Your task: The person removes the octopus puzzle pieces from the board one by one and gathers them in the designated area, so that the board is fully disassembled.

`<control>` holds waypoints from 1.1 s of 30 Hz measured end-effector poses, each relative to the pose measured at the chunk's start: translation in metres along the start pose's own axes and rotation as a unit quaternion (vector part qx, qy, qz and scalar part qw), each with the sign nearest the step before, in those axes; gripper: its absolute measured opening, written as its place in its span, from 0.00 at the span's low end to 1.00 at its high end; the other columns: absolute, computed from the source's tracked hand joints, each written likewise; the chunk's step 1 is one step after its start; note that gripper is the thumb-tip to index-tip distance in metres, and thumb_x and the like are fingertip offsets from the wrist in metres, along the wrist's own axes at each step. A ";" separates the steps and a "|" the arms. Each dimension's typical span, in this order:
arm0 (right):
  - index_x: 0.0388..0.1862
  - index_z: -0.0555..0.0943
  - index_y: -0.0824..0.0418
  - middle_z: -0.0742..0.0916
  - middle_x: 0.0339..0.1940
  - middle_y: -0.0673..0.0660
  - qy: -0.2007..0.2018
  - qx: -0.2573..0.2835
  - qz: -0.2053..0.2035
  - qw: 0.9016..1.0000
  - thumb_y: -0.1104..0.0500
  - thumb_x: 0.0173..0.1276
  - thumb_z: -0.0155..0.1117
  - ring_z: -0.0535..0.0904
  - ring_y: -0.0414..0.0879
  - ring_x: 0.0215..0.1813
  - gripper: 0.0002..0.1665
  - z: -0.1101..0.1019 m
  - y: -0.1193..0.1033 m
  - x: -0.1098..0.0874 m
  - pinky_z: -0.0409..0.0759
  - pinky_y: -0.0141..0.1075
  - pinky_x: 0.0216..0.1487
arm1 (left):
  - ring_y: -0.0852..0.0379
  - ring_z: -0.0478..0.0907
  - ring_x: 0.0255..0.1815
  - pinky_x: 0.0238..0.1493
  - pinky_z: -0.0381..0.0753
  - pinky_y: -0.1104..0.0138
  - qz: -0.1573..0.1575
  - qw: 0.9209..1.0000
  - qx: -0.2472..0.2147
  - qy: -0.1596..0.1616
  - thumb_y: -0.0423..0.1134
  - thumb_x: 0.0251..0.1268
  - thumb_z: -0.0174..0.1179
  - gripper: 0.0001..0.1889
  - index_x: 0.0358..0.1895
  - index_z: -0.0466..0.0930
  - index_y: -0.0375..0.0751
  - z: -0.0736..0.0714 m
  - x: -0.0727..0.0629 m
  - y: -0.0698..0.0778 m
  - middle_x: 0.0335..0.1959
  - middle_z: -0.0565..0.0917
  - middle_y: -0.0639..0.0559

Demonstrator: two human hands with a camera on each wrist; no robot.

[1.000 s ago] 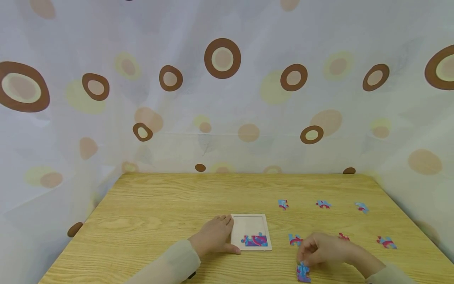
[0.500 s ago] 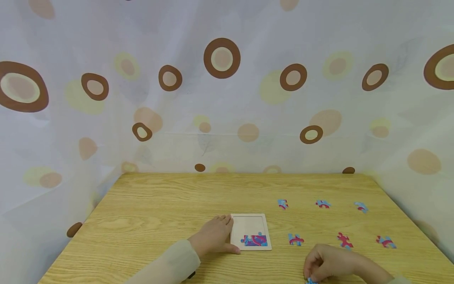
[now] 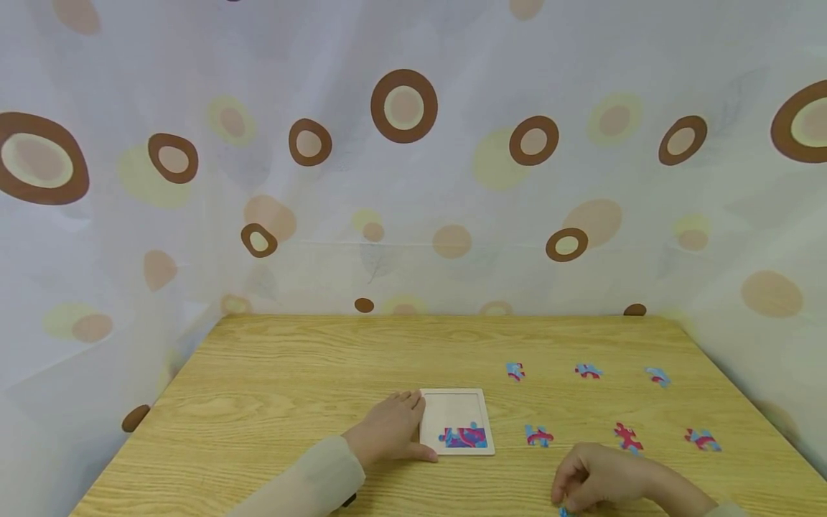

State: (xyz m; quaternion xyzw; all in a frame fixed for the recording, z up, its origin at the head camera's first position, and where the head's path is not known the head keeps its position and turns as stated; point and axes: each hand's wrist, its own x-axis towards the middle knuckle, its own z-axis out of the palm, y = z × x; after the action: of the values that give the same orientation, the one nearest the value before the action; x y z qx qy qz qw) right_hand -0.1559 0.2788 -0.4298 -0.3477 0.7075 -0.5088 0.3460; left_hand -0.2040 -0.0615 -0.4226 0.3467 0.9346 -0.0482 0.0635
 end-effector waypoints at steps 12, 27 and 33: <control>0.42 0.78 0.70 0.79 0.26 0.51 0.126 -0.099 0.023 0.987 0.66 0.63 0.60 0.71 0.35 0.24 0.10 -0.013 -0.018 0.035 0.71 0.27 0.22 | 0.51 0.59 0.66 0.65 0.58 0.63 -0.004 1.000 -0.008 0.002 0.72 0.52 0.48 0.49 0.67 0.61 0.33 0.003 0.001 -0.001 0.66 0.64 0.43; 0.42 0.79 0.63 0.79 0.28 0.50 0.163 -0.188 0.036 0.968 0.64 0.61 0.64 0.73 0.41 0.26 0.10 0.006 -0.033 0.111 0.73 0.31 0.26 | 0.50 0.60 0.66 0.65 0.58 0.63 -0.004 1.000 -0.005 0.015 0.74 0.51 0.45 0.50 0.67 0.62 0.33 0.007 0.004 -0.003 0.66 0.64 0.43; 0.42 0.78 0.64 0.77 0.26 0.50 0.167 -0.211 0.048 0.962 0.67 0.58 0.66 0.71 0.40 0.25 0.11 0.014 -0.031 0.126 0.71 0.30 0.24 | 0.50 0.60 0.66 0.65 0.57 0.63 -0.006 1.000 -0.009 0.012 0.73 0.51 0.46 0.50 0.67 0.61 0.34 0.006 0.003 -0.003 0.66 0.64 0.43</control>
State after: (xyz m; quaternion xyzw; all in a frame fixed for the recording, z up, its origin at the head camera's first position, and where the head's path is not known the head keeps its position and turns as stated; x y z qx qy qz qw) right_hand -0.2047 0.1583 -0.4201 -0.2886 0.8622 -0.3819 0.1659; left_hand -0.2078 -0.0625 -0.4286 0.3407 0.9379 -0.0355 0.0548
